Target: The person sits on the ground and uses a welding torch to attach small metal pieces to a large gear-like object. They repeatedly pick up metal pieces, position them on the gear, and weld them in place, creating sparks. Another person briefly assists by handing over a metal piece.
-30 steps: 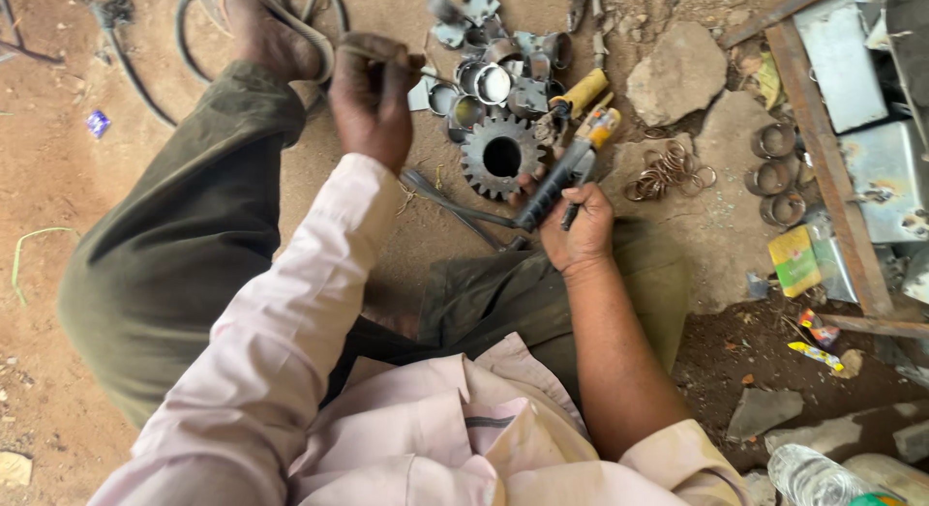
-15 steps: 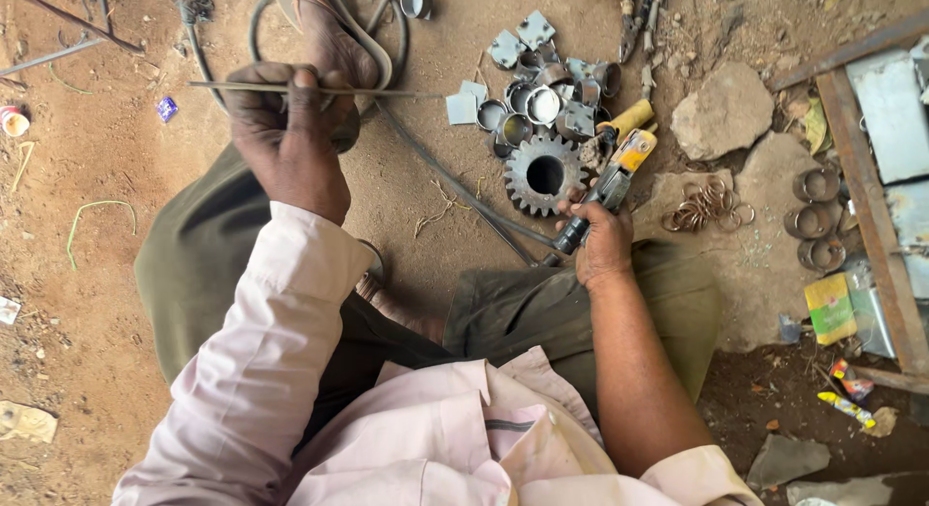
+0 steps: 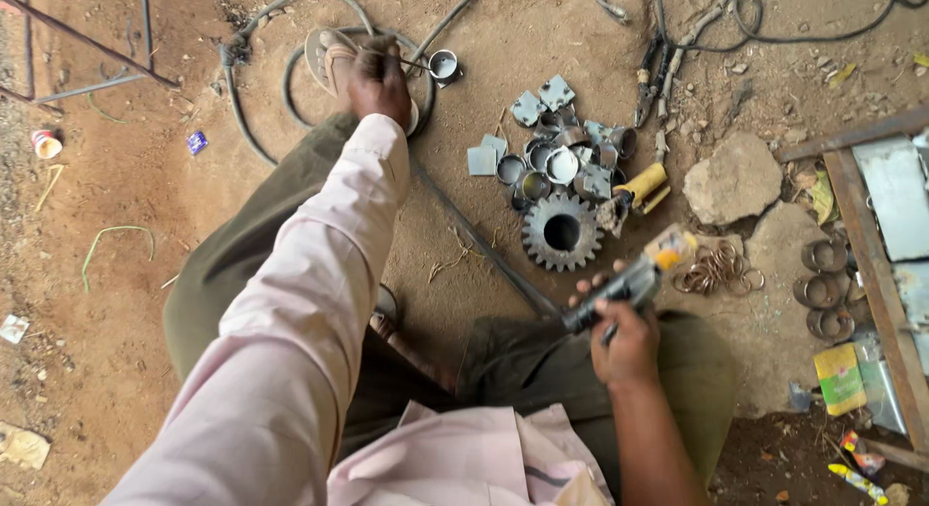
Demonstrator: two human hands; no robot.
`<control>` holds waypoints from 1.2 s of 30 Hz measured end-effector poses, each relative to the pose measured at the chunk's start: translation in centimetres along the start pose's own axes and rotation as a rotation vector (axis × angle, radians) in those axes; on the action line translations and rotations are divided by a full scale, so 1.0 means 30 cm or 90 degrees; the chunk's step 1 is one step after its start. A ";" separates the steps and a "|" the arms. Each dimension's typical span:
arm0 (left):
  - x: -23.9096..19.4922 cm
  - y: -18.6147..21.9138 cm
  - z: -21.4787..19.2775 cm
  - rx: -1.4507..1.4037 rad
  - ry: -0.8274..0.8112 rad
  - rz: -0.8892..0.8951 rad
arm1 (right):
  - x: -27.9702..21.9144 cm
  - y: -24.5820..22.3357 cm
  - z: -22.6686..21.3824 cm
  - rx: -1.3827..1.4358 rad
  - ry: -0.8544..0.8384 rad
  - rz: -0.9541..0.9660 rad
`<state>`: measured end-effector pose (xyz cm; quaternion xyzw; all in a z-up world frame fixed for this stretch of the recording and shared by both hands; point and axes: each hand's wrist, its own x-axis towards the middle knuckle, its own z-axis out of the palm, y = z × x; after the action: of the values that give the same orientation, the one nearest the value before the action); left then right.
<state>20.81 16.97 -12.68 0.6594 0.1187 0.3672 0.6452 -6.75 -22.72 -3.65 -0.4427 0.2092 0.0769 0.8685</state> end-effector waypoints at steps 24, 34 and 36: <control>-0.143 0.298 0.041 -0.176 -0.030 -0.184 | 0.149 0.026 0.093 -0.634 -0.106 -0.217; -0.211 0.317 -0.163 0.146 -0.104 -0.005 | 0.175 0.148 0.167 -1.002 -0.027 -0.159; -0.233 0.221 -0.122 0.163 -0.116 -0.179 | 0.177 0.143 0.152 -0.883 -0.035 -0.143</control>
<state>11.47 14.43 -9.17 0.7431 0.1966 0.1942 0.6095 -1.99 -16.78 -6.75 -0.9112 0.0432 0.1138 0.3936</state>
